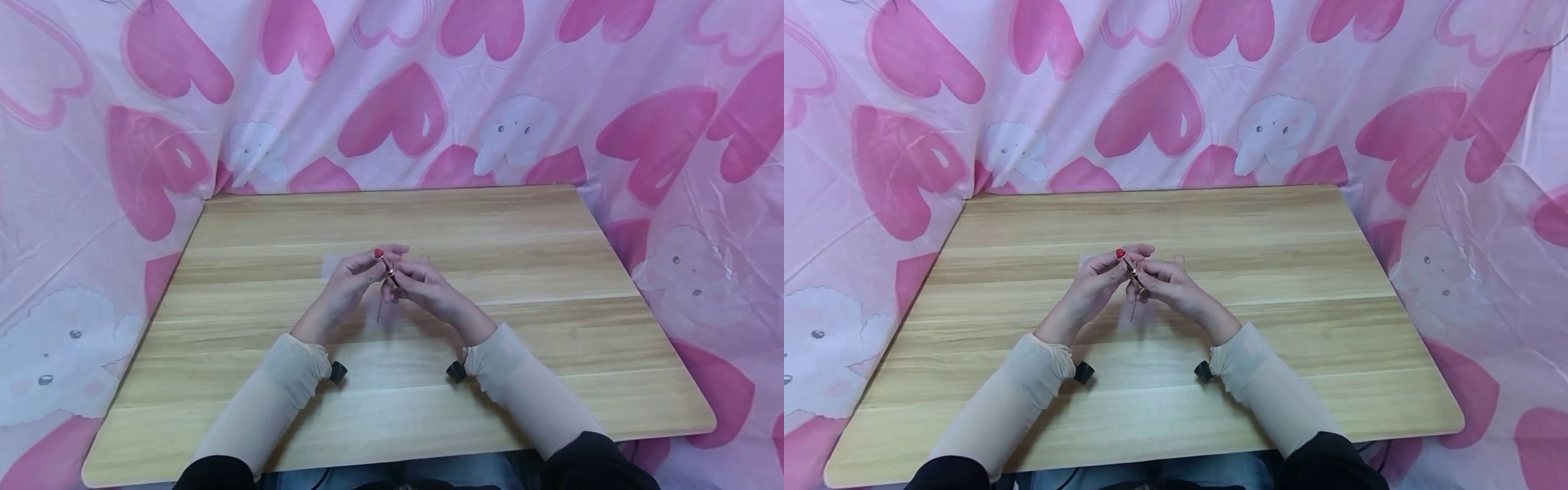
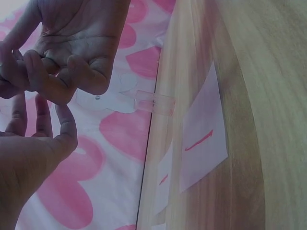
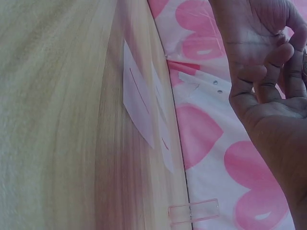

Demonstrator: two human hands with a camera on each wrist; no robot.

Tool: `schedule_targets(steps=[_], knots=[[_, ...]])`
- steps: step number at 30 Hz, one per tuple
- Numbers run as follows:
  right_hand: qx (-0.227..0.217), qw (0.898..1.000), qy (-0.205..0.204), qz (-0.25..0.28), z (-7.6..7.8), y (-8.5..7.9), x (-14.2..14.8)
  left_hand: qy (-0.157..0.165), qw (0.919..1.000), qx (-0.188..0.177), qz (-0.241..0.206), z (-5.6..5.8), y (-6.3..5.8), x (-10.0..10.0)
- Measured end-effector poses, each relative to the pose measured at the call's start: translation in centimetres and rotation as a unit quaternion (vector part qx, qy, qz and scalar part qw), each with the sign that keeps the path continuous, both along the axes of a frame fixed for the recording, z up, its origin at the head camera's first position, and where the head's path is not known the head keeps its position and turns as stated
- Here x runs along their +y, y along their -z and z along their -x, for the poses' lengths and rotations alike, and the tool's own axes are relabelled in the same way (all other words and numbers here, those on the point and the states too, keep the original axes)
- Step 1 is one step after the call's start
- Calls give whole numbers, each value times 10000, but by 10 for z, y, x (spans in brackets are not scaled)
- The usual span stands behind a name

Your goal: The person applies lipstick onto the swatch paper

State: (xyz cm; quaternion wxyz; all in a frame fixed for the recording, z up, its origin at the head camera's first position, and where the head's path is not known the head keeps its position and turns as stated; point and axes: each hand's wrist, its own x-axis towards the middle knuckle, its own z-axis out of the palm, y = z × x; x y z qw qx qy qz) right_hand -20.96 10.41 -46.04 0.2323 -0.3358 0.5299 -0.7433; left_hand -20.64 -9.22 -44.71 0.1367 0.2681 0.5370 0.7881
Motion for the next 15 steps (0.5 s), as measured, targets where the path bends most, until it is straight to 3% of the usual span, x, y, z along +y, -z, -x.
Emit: schedule_targets(steps=[15], knots=[[555, 9963, 491, -433, 4, 1, -2, -500, 9984, -60, 251, 2, 4, -2]])
